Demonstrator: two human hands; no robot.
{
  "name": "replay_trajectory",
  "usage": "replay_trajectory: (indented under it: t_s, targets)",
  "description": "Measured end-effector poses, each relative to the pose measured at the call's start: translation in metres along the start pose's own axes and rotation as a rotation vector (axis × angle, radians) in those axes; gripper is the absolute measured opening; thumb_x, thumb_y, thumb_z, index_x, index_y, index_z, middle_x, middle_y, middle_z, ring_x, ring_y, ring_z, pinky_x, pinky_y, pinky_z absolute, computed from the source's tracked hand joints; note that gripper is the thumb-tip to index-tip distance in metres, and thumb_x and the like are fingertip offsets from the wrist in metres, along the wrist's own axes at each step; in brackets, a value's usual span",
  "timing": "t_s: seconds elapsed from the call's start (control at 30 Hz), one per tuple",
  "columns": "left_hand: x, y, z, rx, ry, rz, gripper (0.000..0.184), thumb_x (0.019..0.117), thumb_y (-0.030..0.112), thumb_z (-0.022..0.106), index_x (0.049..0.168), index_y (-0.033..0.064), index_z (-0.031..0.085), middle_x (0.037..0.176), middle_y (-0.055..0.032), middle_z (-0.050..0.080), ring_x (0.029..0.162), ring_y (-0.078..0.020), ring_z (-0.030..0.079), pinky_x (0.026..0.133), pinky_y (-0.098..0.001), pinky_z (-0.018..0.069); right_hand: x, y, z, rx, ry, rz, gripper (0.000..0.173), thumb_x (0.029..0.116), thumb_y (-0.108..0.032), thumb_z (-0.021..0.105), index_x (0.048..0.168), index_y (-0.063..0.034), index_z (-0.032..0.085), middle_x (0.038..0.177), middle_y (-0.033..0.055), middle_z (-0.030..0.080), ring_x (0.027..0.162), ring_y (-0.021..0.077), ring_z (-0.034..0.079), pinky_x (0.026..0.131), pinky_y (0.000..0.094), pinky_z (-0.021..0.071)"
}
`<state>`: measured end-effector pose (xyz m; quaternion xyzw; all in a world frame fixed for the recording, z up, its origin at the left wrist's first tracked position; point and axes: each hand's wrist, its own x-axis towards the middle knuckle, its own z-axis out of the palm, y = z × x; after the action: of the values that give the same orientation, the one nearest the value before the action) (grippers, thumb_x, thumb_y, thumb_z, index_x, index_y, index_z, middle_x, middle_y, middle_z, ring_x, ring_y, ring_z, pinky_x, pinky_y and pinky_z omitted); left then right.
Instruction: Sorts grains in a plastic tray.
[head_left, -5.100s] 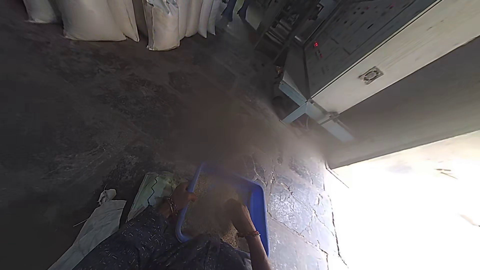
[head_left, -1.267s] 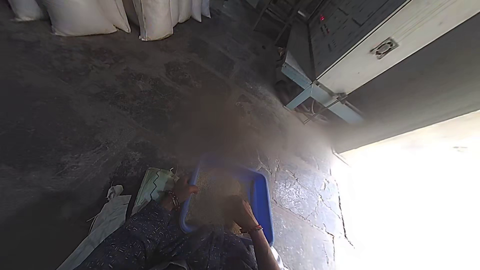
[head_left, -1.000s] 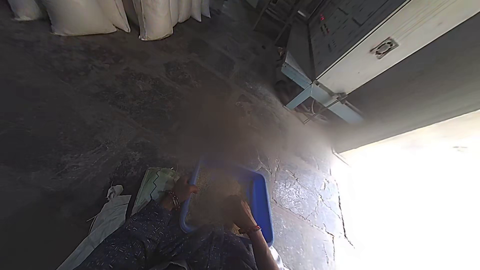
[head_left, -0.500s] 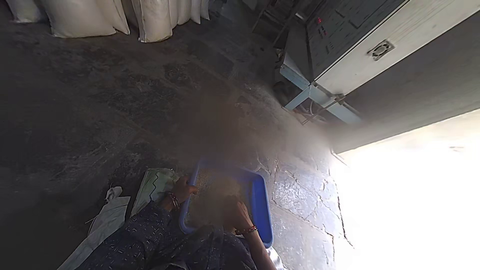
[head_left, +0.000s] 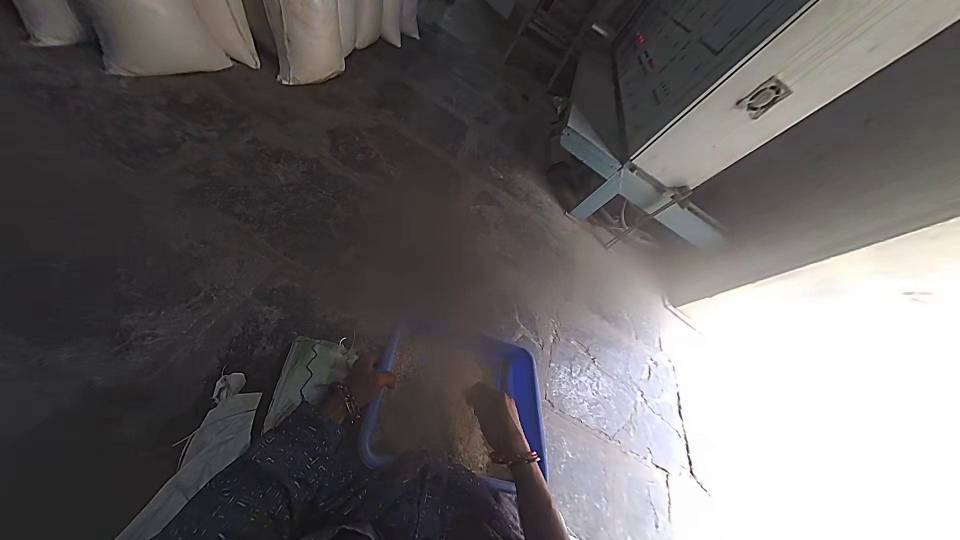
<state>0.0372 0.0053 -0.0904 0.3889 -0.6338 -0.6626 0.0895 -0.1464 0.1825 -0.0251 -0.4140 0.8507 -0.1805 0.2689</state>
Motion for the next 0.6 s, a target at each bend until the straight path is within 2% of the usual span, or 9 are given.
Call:
replay_trajectory:
  t_s: [0.13, 0.2, 0.27, 0.33, 0.43, 0.5, 0.57, 0.6]
  targets:
    - [-0.002, 0.003, 0.000, 0.010, 0.007, -0.007, 0.045, 0.0833, -0.005, 0.069, 0.127, -0.0115, 0.058, 0.111, -0.0233, 0.063, 0.097, -0.0250, 0.063, 0.089, -0.0421, 0.0509, -0.004, -0.007, -0.006, 0.021, 0.151, -0.039, 0.043, 0.1075, -0.024, 0.050, 0.079, 0.0046, 0.064, 0.067, 0.0102, 0.056, 0.067, 0.0229, 0.056, 0.069, 0.0450, 0.0440]
    - [-0.002, 0.004, 0.000, 0.002, 0.004, -0.018, 0.047, 0.0837, -0.005, 0.069, 0.128, -0.0112, 0.057, 0.112, -0.0240, 0.063, 0.098, -0.0257, 0.063, 0.090, -0.0427, 0.0508, -0.005, -0.008, -0.005, 0.036, 0.211, -0.048, 0.047, 0.1069, -0.027, 0.050, 0.069, 0.0002, 0.058, 0.061, 0.0042, 0.049, 0.061, 0.0174, 0.051, 0.064, 0.0403, 0.0414]
    - [-0.001, 0.001, 0.000, -0.005, 0.006, -0.004, 0.046, 0.0825, -0.004, 0.069, 0.127, -0.0100, 0.058, 0.109, -0.0215, 0.064, 0.094, -0.0228, 0.063, 0.086, -0.0408, 0.0513, -0.005, -0.004, -0.003, 0.059, 0.243, -0.055, 0.050, 0.1059, -0.029, 0.052, 0.063, -0.0034, 0.054, 0.057, 0.0002, 0.044, 0.057, 0.0136, 0.047, 0.061, 0.0370, 0.0395]
    - [-0.001, 0.000, 0.000, -0.017, -0.003, 0.002, 0.051, 0.0817, -0.004, 0.068, 0.131, -0.0093, 0.056, 0.111, -0.0215, 0.064, 0.094, -0.0222, 0.063, 0.086, -0.0400, 0.0519, -0.003, 0.001, 0.000, 0.079, 0.252, -0.059, 0.048, 0.1045, -0.030, 0.054, 0.062, -0.0068, 0.051, 0.055, -0.0036, 0.041, 0.054, 0.0100, 0.044, 0.058, 0.0335, 0.0376]
    - [-0.001, -0.001, 0.001, -0.040, -0.001, -0.007, 0.050, 0.0819, -0.005, 0.068, 0.130, -0.0087, 0.057, 0.110, -0.0204, 0.064, 0.092, -0.0207, 0.064, 0.084, -0.0385, 0.0525, -0.003, 0.001, -0.001, 0.072, 0.209, -0.036, 0.039, 0.1031, -0.027, 0.059, 0.075, -0.0008, 0.062, 0.061, 0.0020, 0.049, 0.059, 0.0149, 0.049, 0.063, 0.0386, 0.0414]
    - [-0.001, 0.001, 0.001, -0.043, 0.001, -0.012, 0.047, 0.0819, -0.005, 0.068, 0.128, -0.0091, 0.058, 0.109, -0.0201, 0.064, 0.092, -0.0209, 0.063, 0.084, -0.0384, 0.0523, -0.003, 0.002, -0.001, 0.049, 0.199, -0.045, 0.032, 0.1013, -0.025, 0.062, 0.086, 0.0021, 0.068, 0.069, 0.0083, 0.060, 0.066, 0.0207, 0.057, 0.068, 0.0438, 0.0460]
    - [-0.002, 0.001, 0.001, -0.031, -0.002, -0.011, 0.049, 0.0819, -0.005, 0.069, 0.130, -0.0096, 0.057, 0.112, -0.0220, 0.063, 0.095, -0.0230, 0.063, 0.087, -0.0403, 0.0518, -0.003, 0.002, -0.001, 0.026, 0.169, -0.026, 0.027, 0.0999, -0.022, 0.064, 0.100, 0.0033, 0.073, 0.090, 0.0174, 0.071, 0.085, 0.0301, 0.068, 0.081, 0.0512, 0.0518]
    - [-0.001, 0.001, 0.001, -0.024, 0.000, -0.008, 0.051, 0.0820, -0.005, 0.069, 0.131, -0.0097, 0.056, 0.113, -0.0227, 0.064, 0.096, -0.0239, 0.063, 0.087, -0.0411, 0.0517, -0.002, 0.002, -0.001, 0.006, 0.139, -0.001, 0.027, 0.0997, -0.022, 0.066, 0.107, 0.0024, 0.073, 0.101, 0.0194, 0.072, 0.096, 0.0330, 0.069, 0.089, 0.0524, 0.0524]
